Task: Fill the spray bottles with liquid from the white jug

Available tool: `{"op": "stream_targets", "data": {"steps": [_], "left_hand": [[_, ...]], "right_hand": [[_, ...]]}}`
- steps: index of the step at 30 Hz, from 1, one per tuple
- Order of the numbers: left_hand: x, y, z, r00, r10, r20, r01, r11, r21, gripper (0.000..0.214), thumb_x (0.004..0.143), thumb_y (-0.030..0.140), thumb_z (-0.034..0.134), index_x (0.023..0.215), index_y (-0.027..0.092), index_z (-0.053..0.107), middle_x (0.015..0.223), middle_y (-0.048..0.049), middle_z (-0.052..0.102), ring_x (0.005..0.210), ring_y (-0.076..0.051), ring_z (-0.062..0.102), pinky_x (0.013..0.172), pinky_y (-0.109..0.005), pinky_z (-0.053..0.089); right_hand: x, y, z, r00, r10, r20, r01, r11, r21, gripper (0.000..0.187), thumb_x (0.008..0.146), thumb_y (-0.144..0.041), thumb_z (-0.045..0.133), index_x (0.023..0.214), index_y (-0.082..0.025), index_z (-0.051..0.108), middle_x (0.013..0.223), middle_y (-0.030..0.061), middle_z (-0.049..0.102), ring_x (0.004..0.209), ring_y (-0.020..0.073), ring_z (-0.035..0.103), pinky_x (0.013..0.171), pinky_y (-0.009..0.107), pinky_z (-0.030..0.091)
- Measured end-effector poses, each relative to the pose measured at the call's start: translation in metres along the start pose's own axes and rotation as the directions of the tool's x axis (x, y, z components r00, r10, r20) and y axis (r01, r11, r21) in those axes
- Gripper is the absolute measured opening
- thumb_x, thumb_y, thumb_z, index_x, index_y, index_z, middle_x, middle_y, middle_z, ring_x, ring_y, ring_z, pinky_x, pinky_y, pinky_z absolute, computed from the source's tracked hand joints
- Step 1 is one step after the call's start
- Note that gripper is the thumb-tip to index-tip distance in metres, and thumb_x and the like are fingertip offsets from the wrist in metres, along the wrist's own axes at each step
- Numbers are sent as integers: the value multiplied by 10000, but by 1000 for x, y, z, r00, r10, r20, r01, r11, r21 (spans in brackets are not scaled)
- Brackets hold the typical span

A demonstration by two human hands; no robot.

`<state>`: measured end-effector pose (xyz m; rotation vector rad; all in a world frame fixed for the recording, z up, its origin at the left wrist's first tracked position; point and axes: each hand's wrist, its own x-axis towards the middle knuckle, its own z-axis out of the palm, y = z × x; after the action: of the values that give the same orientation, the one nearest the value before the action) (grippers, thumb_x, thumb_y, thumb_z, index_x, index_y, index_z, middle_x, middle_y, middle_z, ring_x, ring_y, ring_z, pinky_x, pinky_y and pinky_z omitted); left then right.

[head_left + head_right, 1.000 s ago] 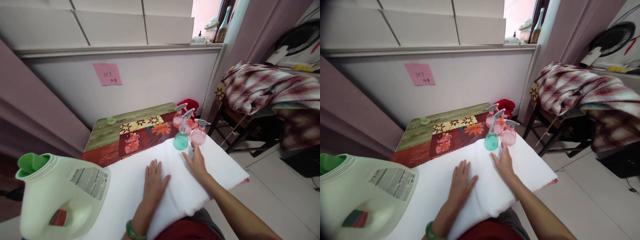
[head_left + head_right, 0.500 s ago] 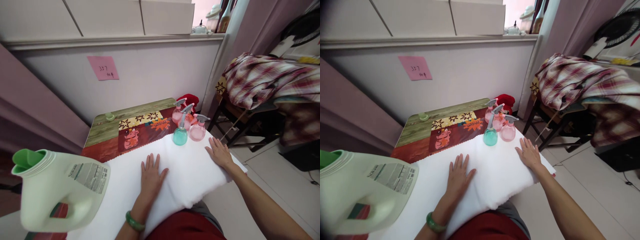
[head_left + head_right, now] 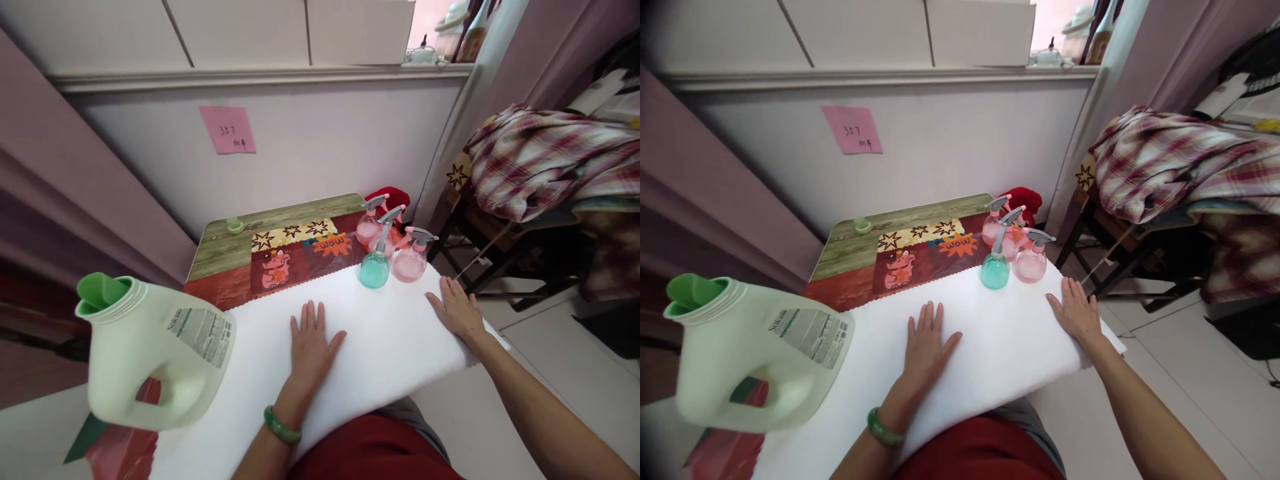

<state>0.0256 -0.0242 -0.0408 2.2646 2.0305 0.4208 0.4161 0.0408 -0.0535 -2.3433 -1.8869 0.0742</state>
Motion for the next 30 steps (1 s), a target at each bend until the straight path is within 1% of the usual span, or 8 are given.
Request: {"op": "stream_targets", "data": {"steps": [4,6,8,11,15,18,24,30], "left_hand": [[-11,-11,-5,997,16,-79,-17,1000,-12,809,967,595,404,1587,102,242,1621,-228,312,1518,-340,269,1199,-615,200],[-20,-19,-10,994,25,-108,-24,1000,14,800,975,588,392,1599,123,206,1634,-213,291,1524,-333,255,1197,-627,193],[-29,-28,-16,995,21,-101,-16,999,50,788,975,592,391,1599,143,218,1641,-202,278,1525,-340,250,1192,-639,192],[-39,-39,-23,999,-19,-50,23,995,93,768,966,601,408,1584,159,288,1637,-204,282,1521,-361,254,1179,-657,198],[-46,-46,-26,998,-56,-12,57,992,112,733,963,588,428,1564,176,348,1636,-201,285,1524,-352,251,1186,-639,188],[-48,-46,-25,998,-62,-30,65,992,109,721,961,588,440,1558,192,363,1633,-195,300,1522,-347,259,1186,-633,188],[-50,-46,-24,997,-47,-63,51,997,64,715,954,597,453,1547,203,384,1621,-188,337,1513,-353,280,1181,-643,195],[-55,-45,-28,996,-46,-73,50,997,58,668,966,562,455,1513,180,437,1600,-186,381,1503,-338,307,1193,-614,205]], "right_hand": [[-22,-15,-16,947,-45,-319,47,999,-2,763,1009,-528,255,1586,-33,186,1630,226,304,1538,356,183,1224,600,115],[-36,-27,-22,922,-124,-367,125,992,-22,733,1013,-515,262,1588,-65,199,1640,196,300,1546,339,170,1235,581,87],[-48,-39,-21,936,-171,-309,173,985,-19,733,1010,-545,257,1578,-82,240,1636,179,321,1544,316,195,1246,548,99],[-57,-51,-8,977,-169,-133,172,985,6,797,992,-615,242,1570,-66,257,1635,185,323,1539,314,213,1244,538,136],[-57,-50,9,990,-141,14,141,990,-12,912,955,-696,234,1580,-33,215,1648,211,271,1548,331,180,1236,571,121],[-56,-48,12,991,-132,22,133,991,-9,941,943,-719,219,1588,-35,196,1659,207,240,1553,329,157,1234,579,107],[-62,-51,8,1000,7,-9,-6,1000,24,981,881,-818,241,1610,-163,208,1675,202,184,1533,447,115,1133,761,75],[-62,-50,11,1000,14,-3,-14,998,62,1001,860,-839,240,1608,-175,220,1674,210,180,1527,464,103,1116,783,30]]}}
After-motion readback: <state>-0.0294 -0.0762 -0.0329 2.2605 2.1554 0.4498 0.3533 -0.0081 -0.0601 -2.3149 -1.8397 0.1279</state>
